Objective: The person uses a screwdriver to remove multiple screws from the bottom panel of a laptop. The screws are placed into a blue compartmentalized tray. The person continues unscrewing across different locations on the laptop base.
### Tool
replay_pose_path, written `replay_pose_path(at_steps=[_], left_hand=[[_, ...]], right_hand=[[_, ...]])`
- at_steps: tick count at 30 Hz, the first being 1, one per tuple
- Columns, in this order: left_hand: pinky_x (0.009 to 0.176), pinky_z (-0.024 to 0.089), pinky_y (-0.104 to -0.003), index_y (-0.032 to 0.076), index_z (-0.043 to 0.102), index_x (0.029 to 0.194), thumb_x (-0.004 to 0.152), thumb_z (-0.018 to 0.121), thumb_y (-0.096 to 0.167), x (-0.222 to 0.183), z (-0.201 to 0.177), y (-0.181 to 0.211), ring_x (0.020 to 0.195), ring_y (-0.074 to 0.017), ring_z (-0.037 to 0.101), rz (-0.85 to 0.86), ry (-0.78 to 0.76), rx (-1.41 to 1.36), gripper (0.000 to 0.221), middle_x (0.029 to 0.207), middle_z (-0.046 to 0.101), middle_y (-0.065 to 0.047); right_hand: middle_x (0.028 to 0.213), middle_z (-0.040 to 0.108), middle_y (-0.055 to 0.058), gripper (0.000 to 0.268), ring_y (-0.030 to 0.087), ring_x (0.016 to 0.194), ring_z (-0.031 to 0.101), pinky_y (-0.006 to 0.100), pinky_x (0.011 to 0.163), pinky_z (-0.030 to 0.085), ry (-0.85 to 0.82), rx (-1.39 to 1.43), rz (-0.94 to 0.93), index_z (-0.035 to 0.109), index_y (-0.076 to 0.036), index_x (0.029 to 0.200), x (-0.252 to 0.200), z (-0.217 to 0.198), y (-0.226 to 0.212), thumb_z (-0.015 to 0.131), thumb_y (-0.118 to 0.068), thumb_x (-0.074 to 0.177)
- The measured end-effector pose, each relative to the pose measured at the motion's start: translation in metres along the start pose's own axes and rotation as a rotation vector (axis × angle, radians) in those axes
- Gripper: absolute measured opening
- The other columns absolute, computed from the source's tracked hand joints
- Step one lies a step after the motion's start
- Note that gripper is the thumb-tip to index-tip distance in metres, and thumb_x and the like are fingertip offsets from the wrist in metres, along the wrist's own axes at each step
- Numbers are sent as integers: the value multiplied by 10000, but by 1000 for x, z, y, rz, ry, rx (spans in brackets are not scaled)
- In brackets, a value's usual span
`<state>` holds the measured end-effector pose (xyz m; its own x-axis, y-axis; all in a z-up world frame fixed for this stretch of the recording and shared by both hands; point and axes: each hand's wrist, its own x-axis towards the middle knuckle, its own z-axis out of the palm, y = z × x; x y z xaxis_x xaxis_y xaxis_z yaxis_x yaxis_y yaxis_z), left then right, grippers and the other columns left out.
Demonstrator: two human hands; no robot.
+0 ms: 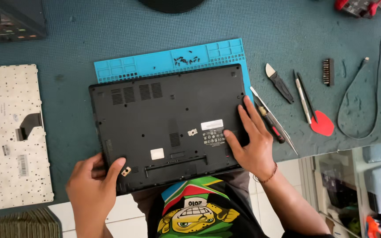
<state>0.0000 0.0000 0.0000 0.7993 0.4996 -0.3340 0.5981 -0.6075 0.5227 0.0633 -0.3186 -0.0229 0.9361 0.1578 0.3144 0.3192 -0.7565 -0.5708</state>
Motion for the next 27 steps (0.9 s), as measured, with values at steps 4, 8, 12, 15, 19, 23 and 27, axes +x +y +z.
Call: replay_pose_path(at_steps=[4,8,12,15,19,23,27], left_hand=[[749,510,-351,108,674,1146,797,667,440,-6,9,-3,766,-186,642,18,18,-16,482,1008,598,-72],[944,390,-534,-65,508,1317,907,567,286,-12,29,25,1186,-431,453,542,307,131,543,1270,464,-289],[1069,263,-651,104,451,1361,864,580,527,-29,73,69,1358,-529,284,911,135,188,665,1474,322,-244],[1059,332,-584,213,430,1428,886,494,657,-35,85,95,1369,-417,337,1006,140,430,704,1504,322,-153],[1074,313,-542,228,425,1440,852,402,735,-33,83,97,1378,-374,348,997,105,450,777,1507,346,-116],[1073,312,-562,231,416,1448,811,435,773,-36,83,99,1395,-370,325,966,93,455,836,1528,313,-96],[1063,302,-588,173,488,1395,813,485,733,-39,82,110,1368,-400,333,948,82,458,807,1501,342,-140]], right_hand=[[1461,399,185,518,317,1331,476,378,1038,472,-6,0,23,495,34,1323,0,2,-1,638,-231,900],[1443,423,174,503,313,1323,483,378,1030,481,17,7,29,515,26,1303,-1,-1,-3,646,-238,896],[1398,469,169,447,305,1246,547,383,971,515,71,8,46,549,9,1259,0,-3,-5,634,-237,897],[1304,550,194,367,334,1212,568,414,1021,484,156,24,9,573,22,1205,1,-4,-5,605,-204,918],[1237,596,185,283,304,1146,614,374,1005,481,184,35,46,617,21,1110,2,-4,-7,607,-157,890],[1243,584,168,235,309,1158,610,379,974,520,210,70,42,644,9,1043,0,-1,-6,609,-170,895],[1195,596,167,225,330,1147,600,417,995,502,238,121,32,632,25,1037,1,-6,-6,604,-147,894]])
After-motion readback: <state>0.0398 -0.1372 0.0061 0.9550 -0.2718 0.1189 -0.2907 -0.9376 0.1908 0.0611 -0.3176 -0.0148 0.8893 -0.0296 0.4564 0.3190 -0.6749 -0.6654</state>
